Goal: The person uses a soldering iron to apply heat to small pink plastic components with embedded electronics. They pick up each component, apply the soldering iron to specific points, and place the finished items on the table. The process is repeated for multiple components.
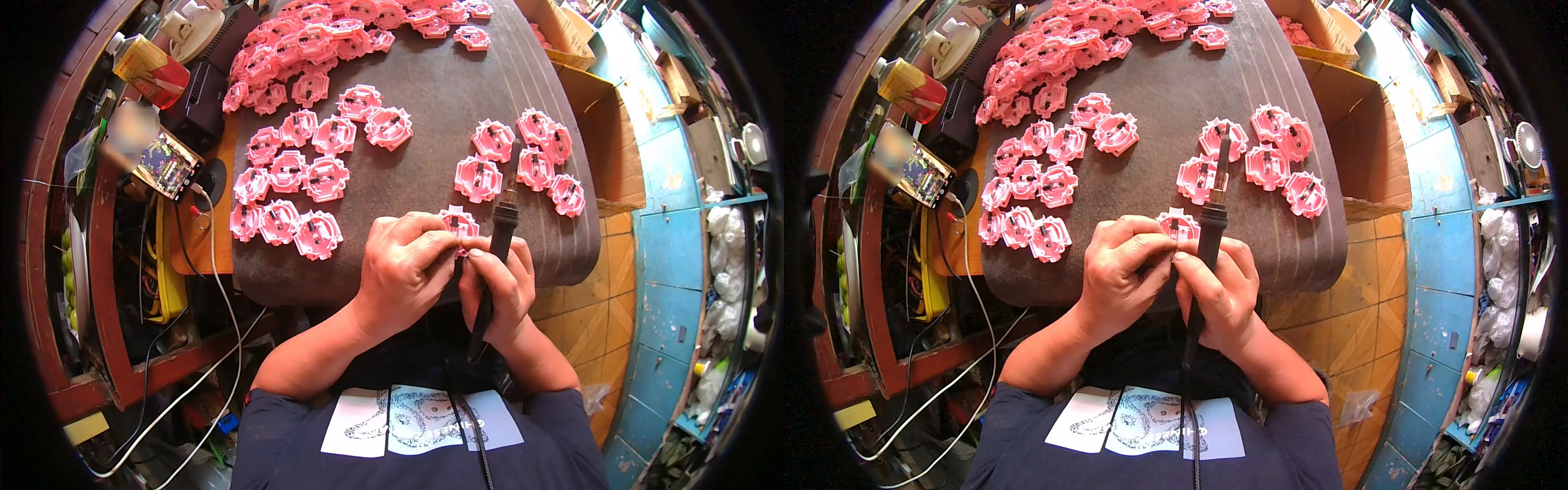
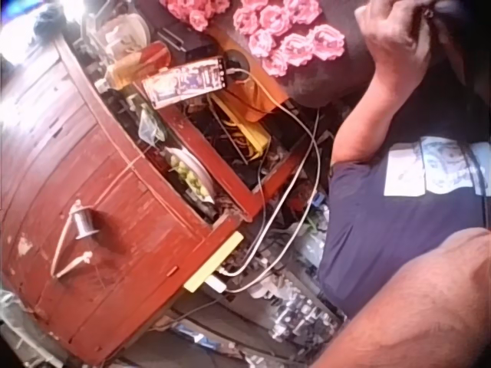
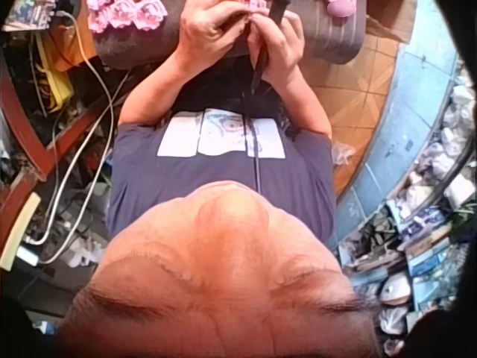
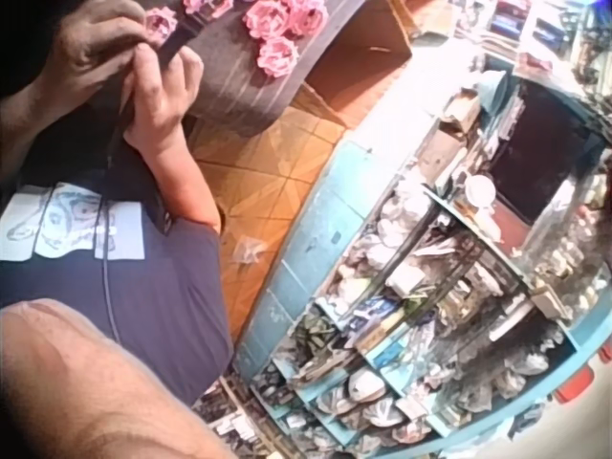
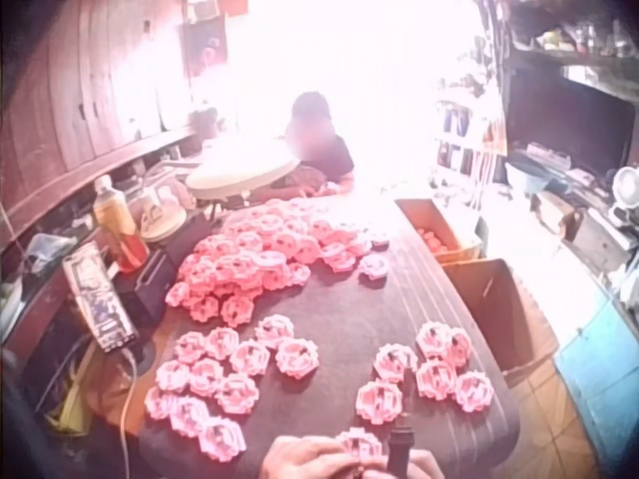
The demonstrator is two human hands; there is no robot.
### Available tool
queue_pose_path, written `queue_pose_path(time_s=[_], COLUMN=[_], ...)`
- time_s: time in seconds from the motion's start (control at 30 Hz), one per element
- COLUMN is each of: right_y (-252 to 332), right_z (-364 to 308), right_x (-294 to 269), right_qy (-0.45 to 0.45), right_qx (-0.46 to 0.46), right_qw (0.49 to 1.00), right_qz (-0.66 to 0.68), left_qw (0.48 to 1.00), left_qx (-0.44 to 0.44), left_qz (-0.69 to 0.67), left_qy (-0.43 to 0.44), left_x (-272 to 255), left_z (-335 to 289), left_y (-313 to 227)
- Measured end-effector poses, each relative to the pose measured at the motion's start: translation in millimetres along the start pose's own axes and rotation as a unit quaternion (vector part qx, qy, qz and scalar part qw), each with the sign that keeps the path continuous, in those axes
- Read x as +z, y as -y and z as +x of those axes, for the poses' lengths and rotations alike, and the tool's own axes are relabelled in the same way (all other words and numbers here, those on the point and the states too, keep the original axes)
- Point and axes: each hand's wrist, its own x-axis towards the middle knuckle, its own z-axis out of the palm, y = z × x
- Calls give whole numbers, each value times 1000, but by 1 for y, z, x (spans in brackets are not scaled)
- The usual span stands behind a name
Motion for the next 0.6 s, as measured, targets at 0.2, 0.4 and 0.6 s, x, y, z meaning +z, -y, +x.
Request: queue_pose_path(time_s=[0.2, 0.4, 0.6], right_y=[0, -1, 3], right_z=[-1, -1, -1], right_x=[2, -3, -50], right_qy=[0, -7, -1], right_qx=[3, 13, 10], right_qw=[1000, 1000, 1000], right_qz=[-3, 0, 17], left_qw=[1000, 998, 996], left_qx=[11, 27, 43], left_qz=[20, 44, 72], left_qy=[11, 26, 44], left_x=[0, 1, -4], left_z=[-2, 0, 1], left_y=[2, 0, -3])
